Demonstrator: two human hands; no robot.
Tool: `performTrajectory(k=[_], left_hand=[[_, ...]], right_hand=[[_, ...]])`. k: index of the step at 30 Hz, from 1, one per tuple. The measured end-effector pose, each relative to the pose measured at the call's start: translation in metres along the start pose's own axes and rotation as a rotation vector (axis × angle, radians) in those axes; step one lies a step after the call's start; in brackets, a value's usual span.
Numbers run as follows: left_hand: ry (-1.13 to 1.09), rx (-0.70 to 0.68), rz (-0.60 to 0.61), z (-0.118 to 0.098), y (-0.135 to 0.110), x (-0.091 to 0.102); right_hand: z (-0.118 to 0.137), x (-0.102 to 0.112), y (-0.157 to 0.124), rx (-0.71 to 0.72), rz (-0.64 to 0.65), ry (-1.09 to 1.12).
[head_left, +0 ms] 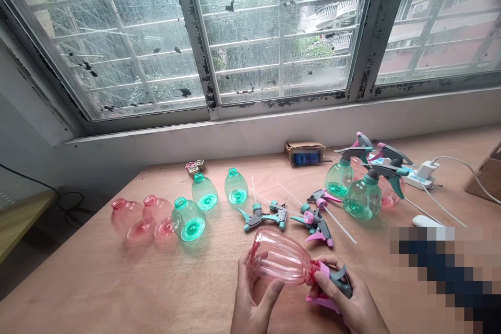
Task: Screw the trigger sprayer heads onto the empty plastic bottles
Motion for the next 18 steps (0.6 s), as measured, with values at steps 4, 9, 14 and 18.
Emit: performTrajectory(k=[4,9,14,18], left_hand=[[-0.007,0.003,0.004,-0.0007,0.0001,-0.0003],[-0.004,0.005,0.018,-0.0018,-0.0002,-0.0003],[-0.004,0.019,0.002,-0.0028,-0.0006,-0.0006],[-0.004,0.018,-0.004,-0.0037,-0.0008,-0.0008]], right_hand=[[0.0001,0.0000,0.0001,-0.004,0.000,-0.002],[0.0030,-0.0035,-0.0007,0.000,-0.018,0.008],[0.0063,-0.0066,-0.0013,0.008,-0.019,0.005],[0.0082,-0.0079,-0.0017,0.010,-0.022,0.012]])
Point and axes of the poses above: each hand's wrist, its own y-axis towards the middle knuckle, its own x-axis out of the back of the hand, z = x × y, the point moved 2 cm from there along y, towards the middle knuckle, and after that the axes turned 13 degrees about y, right-handed, at the moved point
